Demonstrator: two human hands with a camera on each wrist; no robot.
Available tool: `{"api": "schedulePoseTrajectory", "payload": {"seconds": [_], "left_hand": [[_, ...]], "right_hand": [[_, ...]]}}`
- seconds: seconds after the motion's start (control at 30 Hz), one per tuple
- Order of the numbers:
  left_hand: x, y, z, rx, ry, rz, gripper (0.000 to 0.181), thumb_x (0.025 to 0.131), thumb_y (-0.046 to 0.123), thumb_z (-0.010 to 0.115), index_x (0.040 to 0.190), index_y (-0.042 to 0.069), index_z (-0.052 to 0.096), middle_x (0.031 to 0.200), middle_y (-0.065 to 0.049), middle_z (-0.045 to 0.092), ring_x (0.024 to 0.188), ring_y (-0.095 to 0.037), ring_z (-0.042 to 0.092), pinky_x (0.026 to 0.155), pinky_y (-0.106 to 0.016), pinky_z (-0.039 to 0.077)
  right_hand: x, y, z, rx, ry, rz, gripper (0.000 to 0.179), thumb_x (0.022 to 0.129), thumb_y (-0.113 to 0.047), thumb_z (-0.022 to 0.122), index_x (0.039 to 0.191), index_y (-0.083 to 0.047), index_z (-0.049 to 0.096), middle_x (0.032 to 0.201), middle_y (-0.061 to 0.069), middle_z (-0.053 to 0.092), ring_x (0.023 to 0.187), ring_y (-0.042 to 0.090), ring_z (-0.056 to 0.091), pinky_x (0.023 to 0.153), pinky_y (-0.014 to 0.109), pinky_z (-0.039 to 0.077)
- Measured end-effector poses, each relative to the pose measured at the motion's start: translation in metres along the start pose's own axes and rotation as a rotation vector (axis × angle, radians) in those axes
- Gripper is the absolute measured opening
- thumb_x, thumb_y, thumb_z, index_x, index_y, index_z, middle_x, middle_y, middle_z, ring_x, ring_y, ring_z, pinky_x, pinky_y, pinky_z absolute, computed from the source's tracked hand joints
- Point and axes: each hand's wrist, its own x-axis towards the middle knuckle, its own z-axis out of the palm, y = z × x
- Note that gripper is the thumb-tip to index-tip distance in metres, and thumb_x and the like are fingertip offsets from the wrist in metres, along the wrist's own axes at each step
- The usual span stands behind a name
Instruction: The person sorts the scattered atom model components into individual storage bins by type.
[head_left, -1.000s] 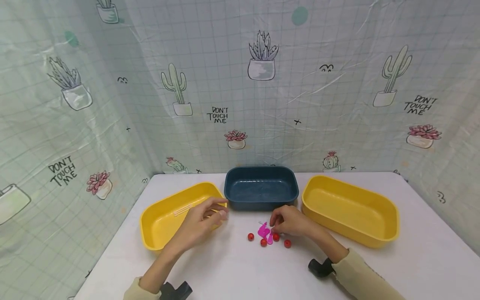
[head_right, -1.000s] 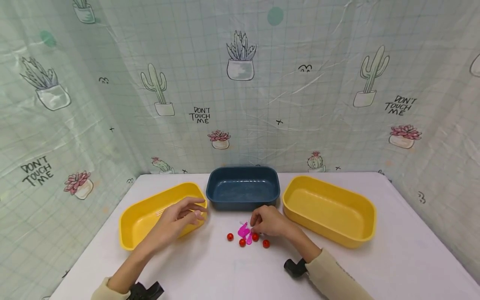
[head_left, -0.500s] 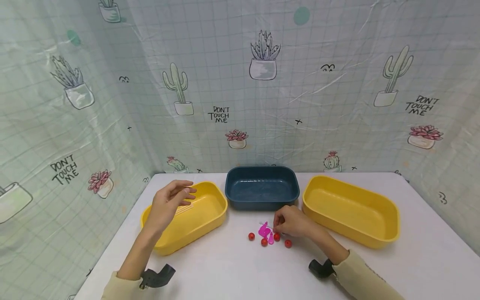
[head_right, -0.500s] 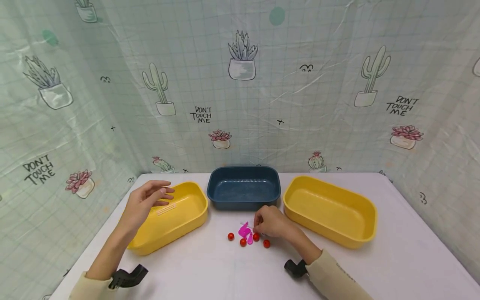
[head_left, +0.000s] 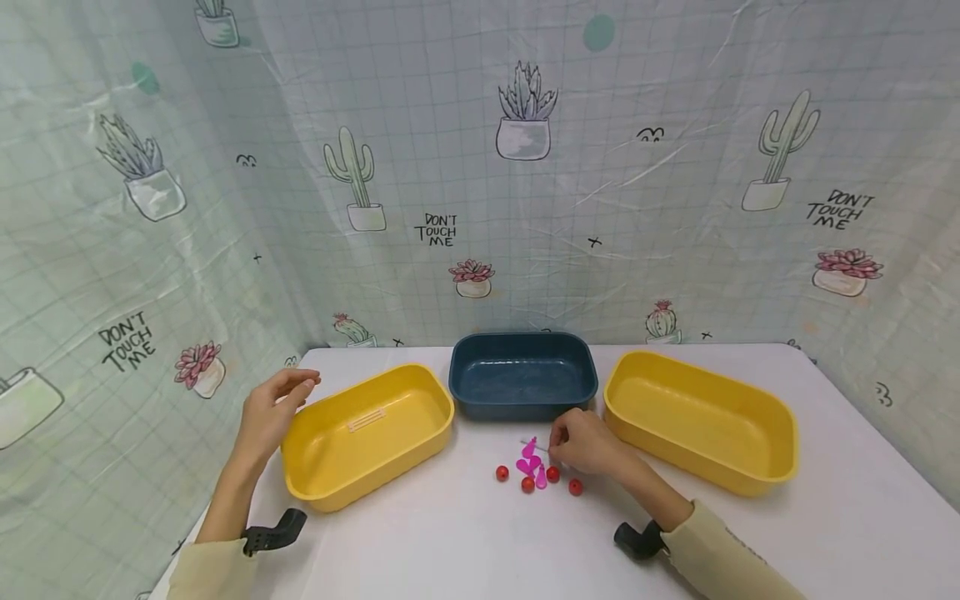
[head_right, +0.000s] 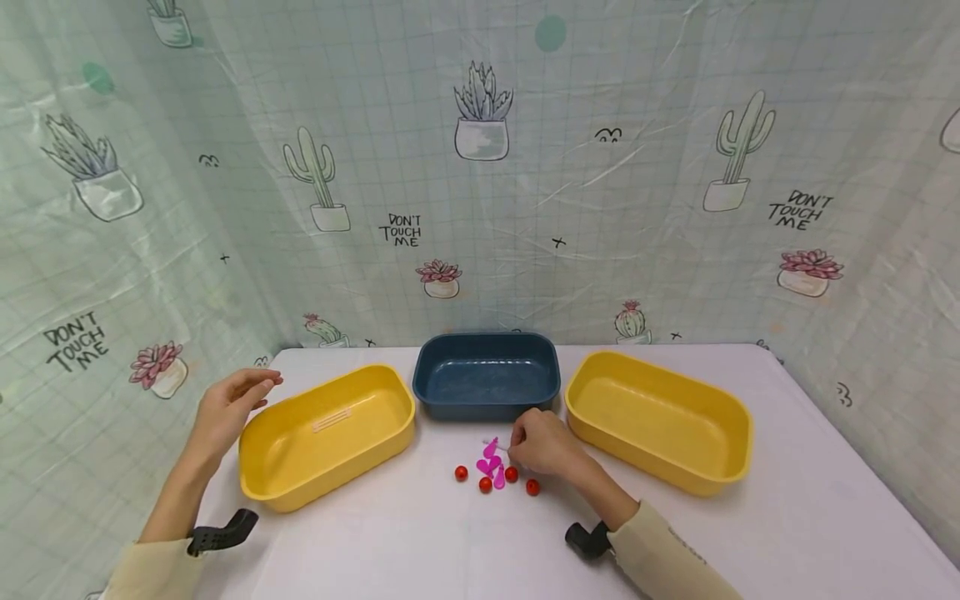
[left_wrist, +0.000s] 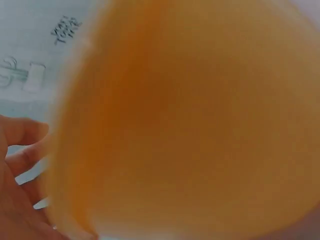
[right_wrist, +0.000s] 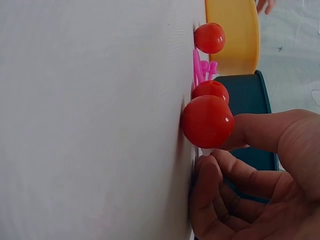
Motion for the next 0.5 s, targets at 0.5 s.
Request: {"api": "schedulePoseTrajectory", "payload": {"seconds": [0.5], "left_hand": [[0.007, -0.066, 0.015, -0.417, -0.195, -0.23, 0.047, 0.109, 0.035, 0.05, 0.146, 0.006, 0.055, 0.119, 0.023, 0.064, 0.108, 0.006, 0.062, 0.091, -0.009, 0.052]], "right_hand": [[-0.002, -0.002, -0.002, 0.017, 0.041, -0.016, 0.011, 0.086, -0.009, 0.081, 0.08, -0.012, 0.072, 0.07, 0.001, 0.064, 0.063, 0.018, 0.057, 0.06, 0.024, 0.053]]}}
